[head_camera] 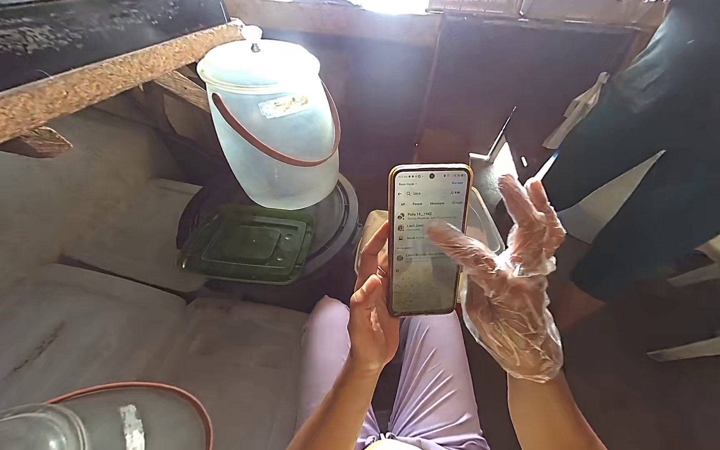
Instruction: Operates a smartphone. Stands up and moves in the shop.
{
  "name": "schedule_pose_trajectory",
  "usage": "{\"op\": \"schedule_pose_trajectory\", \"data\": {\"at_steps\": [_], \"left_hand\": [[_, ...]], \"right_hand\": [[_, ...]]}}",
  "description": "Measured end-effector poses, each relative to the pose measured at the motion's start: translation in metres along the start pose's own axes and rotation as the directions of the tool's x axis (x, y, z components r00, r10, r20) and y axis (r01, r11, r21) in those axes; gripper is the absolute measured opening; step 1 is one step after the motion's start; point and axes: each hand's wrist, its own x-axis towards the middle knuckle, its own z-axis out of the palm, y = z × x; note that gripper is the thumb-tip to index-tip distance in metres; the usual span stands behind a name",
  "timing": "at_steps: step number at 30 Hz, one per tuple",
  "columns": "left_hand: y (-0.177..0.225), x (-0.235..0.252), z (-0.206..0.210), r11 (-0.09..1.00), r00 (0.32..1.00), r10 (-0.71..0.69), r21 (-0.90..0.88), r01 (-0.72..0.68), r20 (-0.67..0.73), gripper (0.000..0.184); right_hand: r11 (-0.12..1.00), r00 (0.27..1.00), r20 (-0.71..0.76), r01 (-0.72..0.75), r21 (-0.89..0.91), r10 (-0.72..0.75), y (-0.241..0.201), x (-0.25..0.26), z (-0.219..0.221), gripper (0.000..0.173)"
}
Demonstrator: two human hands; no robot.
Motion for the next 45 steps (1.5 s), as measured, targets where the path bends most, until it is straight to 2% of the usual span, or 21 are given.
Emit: {"op": "schedule_pose_trajectory", "data": {"at_steps": [7, 10, 14, 16, 17, 18, 19, 20, 21, 22, 23, 24, 26, 30, 35, 39, 41, 45], "left_hand": [[-0.004, -0.001, -0.002, 0.999, 1.000, -0.005, 0.031, 0.006, -0.025, 0.066], [-0.004, -0.002, -0.005, 0.998, 1.000, -0.004, 0.060, 0.005, -0.019, 0.068], [-0.004, -0.002, -0.009, 1.000, 1.000, -0.005, 0.023, 0.005, 0.001, 0.065], [-0.004, -0.003, -0.010, 1.000, 1.000, -0.002, 0.022, 0.002, 0.000, 0.064], [-0.004, -0.003, -0.010, 0.999, 1.000, -0.006, 0.034, 0.006, -0.006, 0.064], [-0.005, -0.003, -0.011, 0.999, 1.000, -0.014, 0.042, 0.015, -0.015, 0.064], [-0.007, -0.004, -0.012, 0.998, 0.999, -0.025, 0.049, 0.026, -0.034, 0.063], [-0.010, -0.006, -0.013, 0.998, 0.998, -0.037, 0.050, 0.040, -0.051, 0.061], [-0.014, -0.009, -0.015, 0.997, 0.997, -0.052, 0.059, 0.056, -0.064, 0.060], [-0.018, -0.013, -0.018, 0.994, 0.995, -0.074, 0.071, 0.079, -0.071, 0.061], [-0.023, -0.016, -0.020, 0.991, 0.992, -0.095, 0.081, 0.102, -0.086, 0.063], [-0.028, -0.021, -0.023, 0.989, 0.989, -0.113, 0.085, 0.121, -0.094, 0.065], [-0.035, -0.029, -0.026, 0.985, 0.981, -0.142, 0.082, 0.154, -0.133, 0.068], [-0.041, -0.037, -0.025, 0.984, 0.973, -0.157, 0.061, 0.169, -0.167, 0.066], [-0.044, -0.039, -0.025, 0.981, 0.980, -0.180, 0.058, 0.186, -0.087, 0.066], [-0.037, -0.045, -0.037, 0.958, 0.960, -0.280, 0.060, 0.280, 0.000, 0.073], [-0.032, -0.050, -0.041, 0.943, 0.944, -0.329, 0.063, 0.328, 0.009, 0.082], [-0.030, -0.059, -0.043, 0.921, 0.930, -0.366, 0.126, 0.368, -0.038, 0.089]], "right_hand": [[0.999, 0.998, 0.057, 0.021, -0.045, -0.018, -0.004, 0.004, 0.010, 0.044], [0.997, 1.000, -0.014, 0.019, 0.075, -0.018, -0.002, 0.003, 0.003, 0.036], [0.962, 0.982, -0.189, 0.026, 0.271, 0.027, 0.009, -0.009, -0.009, 0.030], [0.938, 0.961, -0.245, -0.040, 0.345, 0.131, 0.014, -0.026, -0.006, 0.030], [0.893, 0.948, -0.215, -0.123, 0.433, 0.235, 0.012, -0.037, -0.001, 0.030], [0.786, 0.919, -0.130, -0.238, 0.570, 0.372, 0.008, -0.049, 0.004, 0.033], [0.591, 0.861, 0.030, -0.373, 0.716, 0.507, 0.002, -0.058, 0.008, 0.039], [0.340, 0.775, 0.214, -0.483, 0.807, 0.594, -0.005, -0.064, 0.011, 0.046], [0.113, 0.685, 0.372, -0.552, 0.826, 0.626, -0.010, -0.069, 0.013, 0.052], [-0.089, 0.616, 0.488, -0.562, 0.823, 0.618, -0.014, -0.071, 0.015, 0.056], [-0.237, 0.565, 0.557, -0.540, 0.807, 0.609, -0.016, -0.073, 0.017, 0.058], [-0.310, 0.522, 0.590, -0.528, 0.791, 0.616, -0.019, -0.073, 0.018, 0.057], [-0.304, 0.478, 0.591, -0.549, 0.779, 0.650, -0.025, -0.075, 0.022, 0.054], [-0.270, 0.500, 0.565, -0.544, 0.795, 0.656, -0.025, -0.086, 0.024, 0.052], [-0.260, 0.506, 0.565, -0.552, 0.793, 0.651, -0.018, -0.092, 0.019, 0.059], [-0.250, 0.506, 0.629, -0.627, 0.738, 0.590, -0.007, -0.099, 0.011, 0.058], [-0.222, 0.494, 0.664, -0.683, 0.696, 0.561, -0.005, -0.105, 0.009, 0.067], [-0.118, 0.553, 0.679, -0.727, 0.676, 0.483, -0.006, -0.118, 0.011, 0.083]]}}
